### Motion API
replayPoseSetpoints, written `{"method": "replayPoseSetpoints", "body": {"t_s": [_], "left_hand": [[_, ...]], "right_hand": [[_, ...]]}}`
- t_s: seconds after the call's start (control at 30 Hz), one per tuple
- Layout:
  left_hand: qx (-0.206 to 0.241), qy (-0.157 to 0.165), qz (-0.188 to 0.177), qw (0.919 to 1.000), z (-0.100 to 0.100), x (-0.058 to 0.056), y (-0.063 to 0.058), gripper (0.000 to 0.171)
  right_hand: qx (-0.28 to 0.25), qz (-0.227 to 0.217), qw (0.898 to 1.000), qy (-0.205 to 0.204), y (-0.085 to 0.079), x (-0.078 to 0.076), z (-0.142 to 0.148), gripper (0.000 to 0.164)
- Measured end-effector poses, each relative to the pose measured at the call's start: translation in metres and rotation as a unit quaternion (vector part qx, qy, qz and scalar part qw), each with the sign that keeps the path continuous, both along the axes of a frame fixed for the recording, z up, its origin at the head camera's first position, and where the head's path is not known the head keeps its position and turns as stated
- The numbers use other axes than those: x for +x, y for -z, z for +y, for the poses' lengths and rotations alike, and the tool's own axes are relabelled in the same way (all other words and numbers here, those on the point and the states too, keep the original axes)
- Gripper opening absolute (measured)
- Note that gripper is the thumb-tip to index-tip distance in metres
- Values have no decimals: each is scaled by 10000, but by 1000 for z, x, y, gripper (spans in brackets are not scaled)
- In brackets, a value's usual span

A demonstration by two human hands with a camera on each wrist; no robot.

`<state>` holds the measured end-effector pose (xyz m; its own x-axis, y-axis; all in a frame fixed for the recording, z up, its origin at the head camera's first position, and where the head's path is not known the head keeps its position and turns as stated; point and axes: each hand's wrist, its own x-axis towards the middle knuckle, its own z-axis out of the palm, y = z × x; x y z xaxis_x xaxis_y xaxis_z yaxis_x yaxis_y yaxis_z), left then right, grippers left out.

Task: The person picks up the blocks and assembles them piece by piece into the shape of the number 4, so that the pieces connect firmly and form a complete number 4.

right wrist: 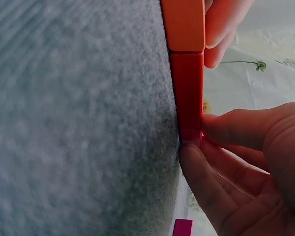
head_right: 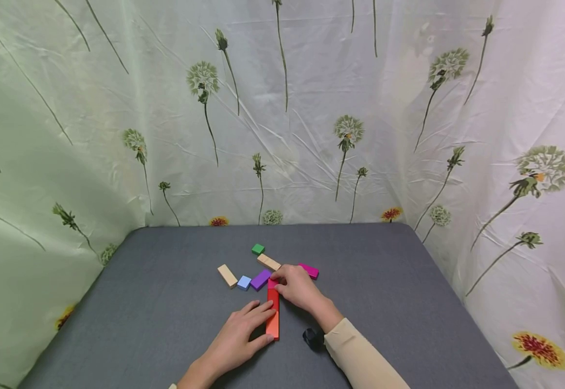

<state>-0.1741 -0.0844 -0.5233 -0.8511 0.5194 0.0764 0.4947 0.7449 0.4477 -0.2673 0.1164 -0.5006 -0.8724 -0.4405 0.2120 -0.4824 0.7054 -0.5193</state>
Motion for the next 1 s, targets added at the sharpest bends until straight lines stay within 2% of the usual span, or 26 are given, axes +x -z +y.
{"method": "replayPoseSetpoints", "body": {"t_s": [0.3, 0.5, 0.77, 1.0], "left_hand": [[-16, 21, 0, 10000, 0, 1, -1, 56], [-28, 29, -89, 10000, 0, 1, -3, 57], [16, 64, -2, 10000, 0, 0, -1, 56], [1, -14, -143, 9999, -1, 0, 0, 57]], "right_hand": [[17, 28, 10000, 21, 1, -1, 0, 21], [27, -46, 10000, 78, -3, 1, -1, 22], [-109, -217, 9996, 130, -8, 3, 0, 20], [-123, -274, 9993, 242, -14, 4, 2, 21]]}}
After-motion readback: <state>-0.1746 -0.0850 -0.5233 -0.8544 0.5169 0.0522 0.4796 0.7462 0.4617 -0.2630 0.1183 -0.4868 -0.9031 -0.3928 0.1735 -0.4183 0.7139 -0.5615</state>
